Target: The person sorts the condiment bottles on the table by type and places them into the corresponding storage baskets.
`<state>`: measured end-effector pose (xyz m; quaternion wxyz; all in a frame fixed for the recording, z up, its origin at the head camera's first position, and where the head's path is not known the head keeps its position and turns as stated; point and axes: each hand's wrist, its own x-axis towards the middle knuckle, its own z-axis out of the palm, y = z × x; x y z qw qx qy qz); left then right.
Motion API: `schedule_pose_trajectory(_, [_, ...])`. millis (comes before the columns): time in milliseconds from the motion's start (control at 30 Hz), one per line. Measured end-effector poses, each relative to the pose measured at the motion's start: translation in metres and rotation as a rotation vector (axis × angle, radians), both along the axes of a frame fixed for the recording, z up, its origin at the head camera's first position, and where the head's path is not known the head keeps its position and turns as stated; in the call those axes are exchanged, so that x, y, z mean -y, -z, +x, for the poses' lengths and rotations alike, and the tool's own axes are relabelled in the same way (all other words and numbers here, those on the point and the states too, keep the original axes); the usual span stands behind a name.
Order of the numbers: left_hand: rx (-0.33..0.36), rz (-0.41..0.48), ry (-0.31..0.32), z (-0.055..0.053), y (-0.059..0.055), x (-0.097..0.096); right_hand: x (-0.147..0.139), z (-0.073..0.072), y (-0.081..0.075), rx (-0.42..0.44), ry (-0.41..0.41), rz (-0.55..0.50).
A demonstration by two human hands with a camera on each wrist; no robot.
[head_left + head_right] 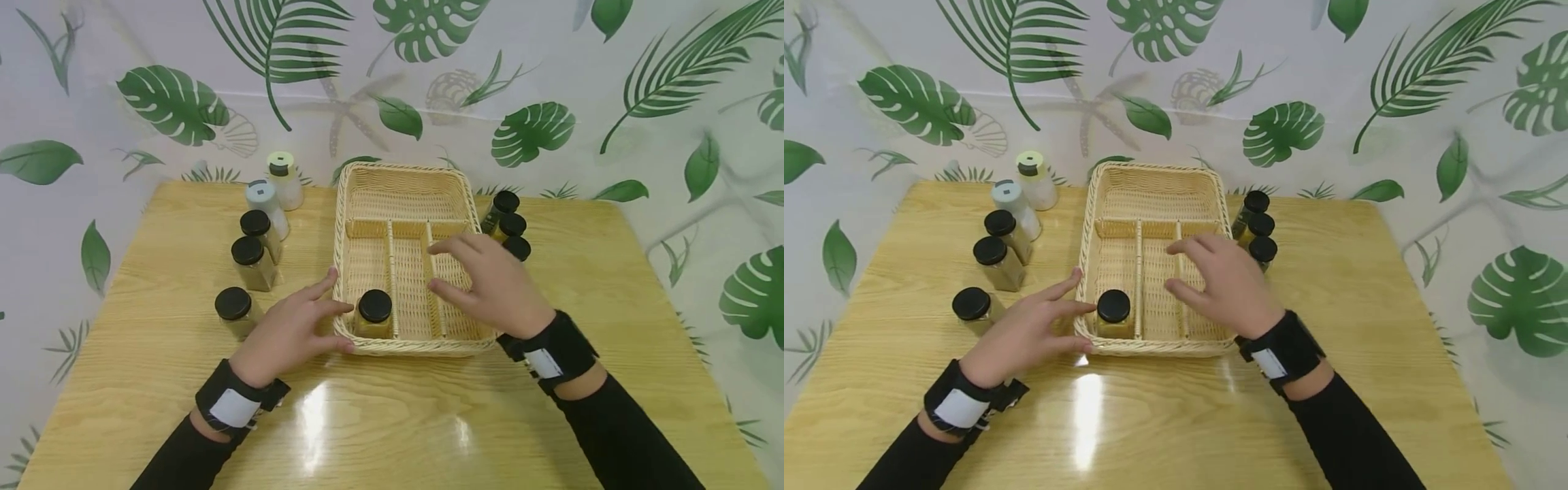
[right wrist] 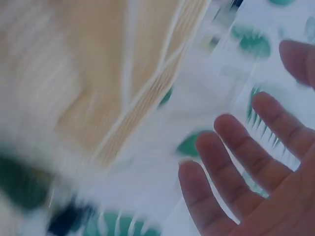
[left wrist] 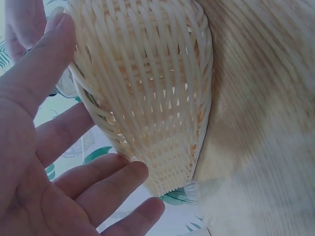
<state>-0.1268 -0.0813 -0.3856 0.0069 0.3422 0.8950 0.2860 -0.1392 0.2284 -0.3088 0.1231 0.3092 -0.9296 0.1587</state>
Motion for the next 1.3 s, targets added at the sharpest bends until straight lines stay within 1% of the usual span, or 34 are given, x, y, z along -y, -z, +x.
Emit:
schedule_pose_trajectory(67, [-0.001, -0.001, -0.004, 0.0, -0.001, 0.002, -0.022, -0.007, -0.006, -0.016, 0.084, 0.02])
schedule_pose_trajectory(167, [-0.001, 0.0, -0.008, 0.001, -0.001, 0.003, -0.053, -0.017, -0.014, -0.019, 0.218, 0.09])
schedule_pose_trajectory(267, [0.0, 0.005, -0.013, 0.002, -0.001, 0.004, -0.075, -0.027, -0.017, 0.033, 0.305, 0.167])
schedule_pose_trajectory(333, [0.003, 0.01, -0.022, 0.003, -0.002, 0.005, -0.084, -0.034, -0.017, 0.081, 0.33, 0.197])
schedule_pose_trajectory(433, [0.009, 0.013, -0.034, 0.003, -0.002, 0.006, -0.092, -0.044, -0.015, 0.143, 0.348, 0.226])
schedule_pose_trajectory(567, [0.01, 0.021, -0.044, 0.003, -0.002, 0.009, -0.095, -0.058, -0.008, 0.213, 0.358, 0.256])
schedule_pose_trajectory(733, [-0.013, 0.042, -0.037, 0.004, -0.001, 0.01, -0.093, -0.07, -0.001, 0.254, 0.366, 0.275])
schedule_pose_trajectory(867, [-0.026, 0.043, -0.02, 0.004, 0.001, 0.009, -0.092, -0.072, 0.002, 0.284, 0.374, 0.294])
schedule_pose_trajectory(1100, [-0.048, 0.037, -0.009, 0.002, 0.003, 0.005, -0.095, -0.078, 0.006, 0.386, 0.381, 0.368])
schedule_pose_trajectory(1200, [-0.056, 0.035, -0.011, 0.001, 0.002, 0.003, -0.096, -0.08, 0.008, 0.388, 0.376, 0.358])
schedule_pose_trajectory(1300, [-0.046, 0.032, -0.01, 0.002, 0.003, 0.001, -0.099, -0.08, 0.011, 0.378, 0.378, 0.348])
